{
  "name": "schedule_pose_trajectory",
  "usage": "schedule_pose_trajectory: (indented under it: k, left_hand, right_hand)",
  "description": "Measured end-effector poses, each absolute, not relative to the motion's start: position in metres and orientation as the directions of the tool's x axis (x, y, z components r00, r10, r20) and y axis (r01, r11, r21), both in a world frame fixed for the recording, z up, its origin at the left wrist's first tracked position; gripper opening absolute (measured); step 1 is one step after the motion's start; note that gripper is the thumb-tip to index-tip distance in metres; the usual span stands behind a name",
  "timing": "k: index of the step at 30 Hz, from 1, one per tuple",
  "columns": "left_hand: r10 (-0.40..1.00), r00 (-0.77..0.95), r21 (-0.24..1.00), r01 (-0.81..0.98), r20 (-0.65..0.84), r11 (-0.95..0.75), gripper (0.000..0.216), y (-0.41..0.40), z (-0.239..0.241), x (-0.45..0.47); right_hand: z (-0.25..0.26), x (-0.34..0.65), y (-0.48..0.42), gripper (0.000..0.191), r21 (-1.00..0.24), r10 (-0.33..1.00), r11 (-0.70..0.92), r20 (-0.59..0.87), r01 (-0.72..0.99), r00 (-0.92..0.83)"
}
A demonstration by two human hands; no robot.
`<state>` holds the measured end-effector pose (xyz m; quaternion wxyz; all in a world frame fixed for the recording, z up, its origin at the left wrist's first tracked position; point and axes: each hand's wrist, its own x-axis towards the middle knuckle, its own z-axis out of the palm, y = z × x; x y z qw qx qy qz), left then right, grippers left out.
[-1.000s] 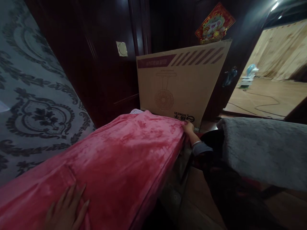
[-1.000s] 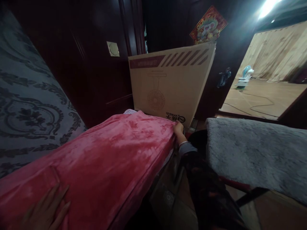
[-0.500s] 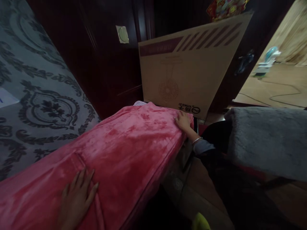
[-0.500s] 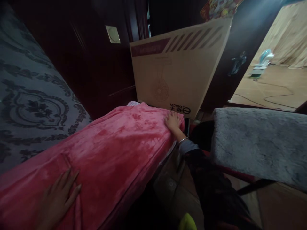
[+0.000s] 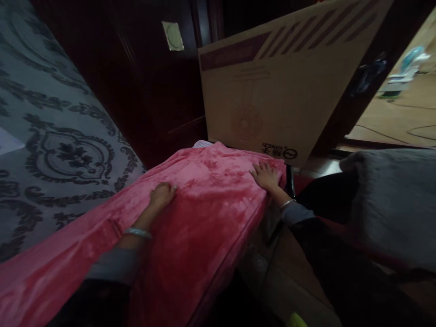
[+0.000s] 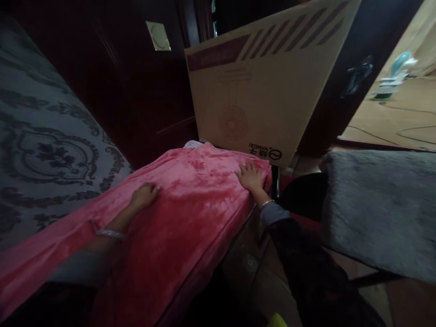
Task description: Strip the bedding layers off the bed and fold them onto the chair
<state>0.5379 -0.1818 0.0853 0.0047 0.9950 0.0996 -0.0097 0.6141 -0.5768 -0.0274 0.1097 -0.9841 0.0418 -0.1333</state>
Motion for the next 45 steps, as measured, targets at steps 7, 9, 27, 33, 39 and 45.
schedule_pose_trajectory:
  k: [7,9,27,33,39,45]
  left_hand:
    - [0.276,0.96,0.027,0.275,0.052,-0.961,0.06,-0.195,0.069,0.584]
    - [0.269,0.961,0.027,0.267,0.067,-0.963,0.059,-0.196,0.067,0.595]
    - [0.07,0.994,0.231,0.048,0.086,-0.972,0.063,-0.202,0.064,0.674]
    - [0.085,0.992,0.028,0.083,0.097,-0.996,0.05,-0.23,0.048,0.686]
    - [-0.041,0.977,0.038,-0.05,0.211,-0.998,0.055,-0.253,0.058,0.695]
    - [-0.567,0.822,0.023,-0.569,0.061,-0.822,0.058,-0.32,0.041,0.706]
  right_hand:
    - [-0.036,0.618,-0.577,0.055,-0.231,-0.12,-0.971,0.26,-0.059,0.958]
    - [-0.032,0.616,-0.576,0.055,-0.227,-0.125,-0.972,0.251,-0.067,0.96]
    - [-0.027,0.613,-0.572,0.055,-0.22,-0.132,-0.973,0.294,-0.067,0.947]
    - [-0.028,0.612,-0.57,0.053,-0.201,-0.134,-0.977,0.311,-0.073,0.941]
    - [-0.017,0.608,-0.566,0.054,-0.203,-0.13,-0.976,0.273,-0.075,0.953]
    - [-0.018,0.608,-0.566,0.052,-0.219,-0.133,-0.973,0.285,-0.071,0.949]
